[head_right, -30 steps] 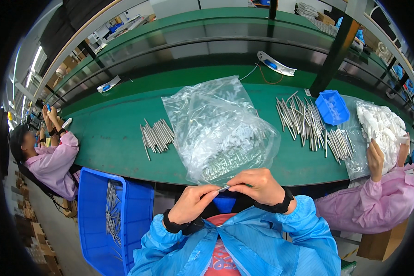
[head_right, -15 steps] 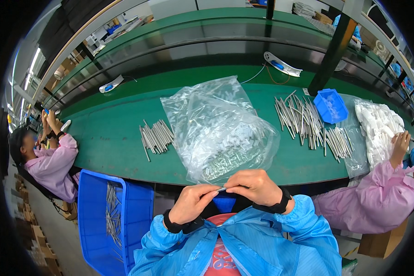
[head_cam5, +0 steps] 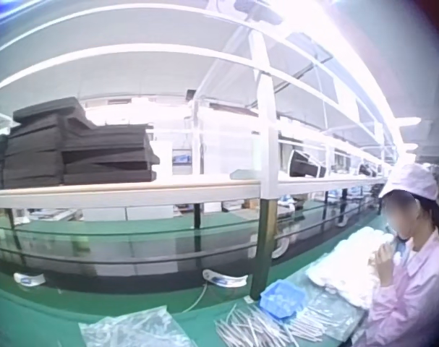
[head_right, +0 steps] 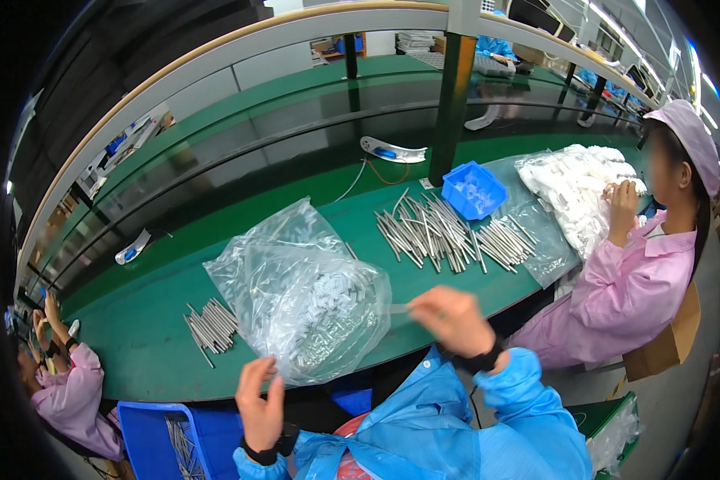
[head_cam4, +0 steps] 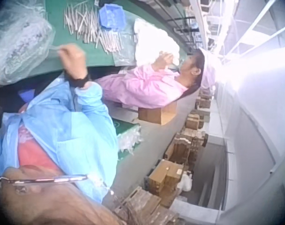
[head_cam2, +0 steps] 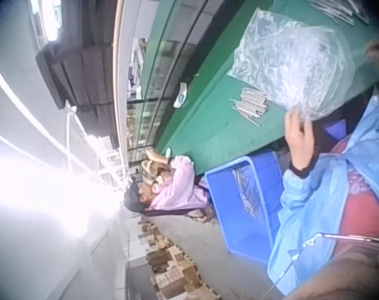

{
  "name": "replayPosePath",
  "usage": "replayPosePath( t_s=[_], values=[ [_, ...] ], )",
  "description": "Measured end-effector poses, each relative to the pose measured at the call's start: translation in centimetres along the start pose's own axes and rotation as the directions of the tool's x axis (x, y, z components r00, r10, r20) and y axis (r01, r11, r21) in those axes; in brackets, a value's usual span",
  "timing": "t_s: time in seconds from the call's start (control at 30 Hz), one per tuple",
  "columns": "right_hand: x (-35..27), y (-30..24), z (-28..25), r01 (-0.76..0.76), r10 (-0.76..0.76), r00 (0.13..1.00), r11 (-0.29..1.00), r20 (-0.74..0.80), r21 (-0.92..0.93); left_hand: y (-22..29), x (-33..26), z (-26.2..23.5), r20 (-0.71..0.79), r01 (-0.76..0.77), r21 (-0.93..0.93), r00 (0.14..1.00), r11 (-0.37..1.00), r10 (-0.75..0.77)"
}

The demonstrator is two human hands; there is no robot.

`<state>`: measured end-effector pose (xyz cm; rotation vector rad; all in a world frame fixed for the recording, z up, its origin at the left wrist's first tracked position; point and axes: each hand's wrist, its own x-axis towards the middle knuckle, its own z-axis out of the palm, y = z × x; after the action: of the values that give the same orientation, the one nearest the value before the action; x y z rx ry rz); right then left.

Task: The recorder picks up small metal rods from a pile and places them into a plastic bag.

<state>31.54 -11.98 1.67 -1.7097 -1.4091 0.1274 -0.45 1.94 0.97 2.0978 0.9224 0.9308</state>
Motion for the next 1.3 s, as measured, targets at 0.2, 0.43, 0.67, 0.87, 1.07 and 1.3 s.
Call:
replayPosePath(
  t_s=[0.2,0.43,0.67,0.87,1.07,1.3],
  values=[
    [-2.7,17.2,-9.7,-0.345,0.186,0.901,0.854,-0.393,-0.388,-6.9,2.2,-5.7,-0.258,0.138,0.192,0.962,0.972,-0.086],
    [-3.6,26.3,-12.4,-0.354,0.235,0.934,0.702,-0.268,-0.618,-18.0,3.4,-12.4,-0.415,0.455,0.421,0.866,0.785,-0.280],
    [-0.7,18.6,-11.0,-0.319,0.159,0.947,0.550,-0.278,-0.772,-19.1,6.5,-8.0,-0.303,0.486,0.596,0.873,0.639,-0.381],
    [3.3,-2.3,2.9,0.192,-0.185,0.979,0.979,0.090,-0.076,-17.9,6.6,-7.4,-0.336,0.534,0.622,0.843,0.572,-0.420],
    [4.5,-5.7,13.3,0.445,-0.441,0.789,0.890,0.428,0.096,-19.0,4.4,-10.4,-0.277,0.523,0.399,0.852,0.753,-0.445],
    [4.2,-4.9,17.8,0.530,-0.398,0.727,0.843,0.560,-0.088,-14.8,0.1,-10.6,-0.146,0.348,-0.685,0.795,0.640,-0.589]
  ],
)
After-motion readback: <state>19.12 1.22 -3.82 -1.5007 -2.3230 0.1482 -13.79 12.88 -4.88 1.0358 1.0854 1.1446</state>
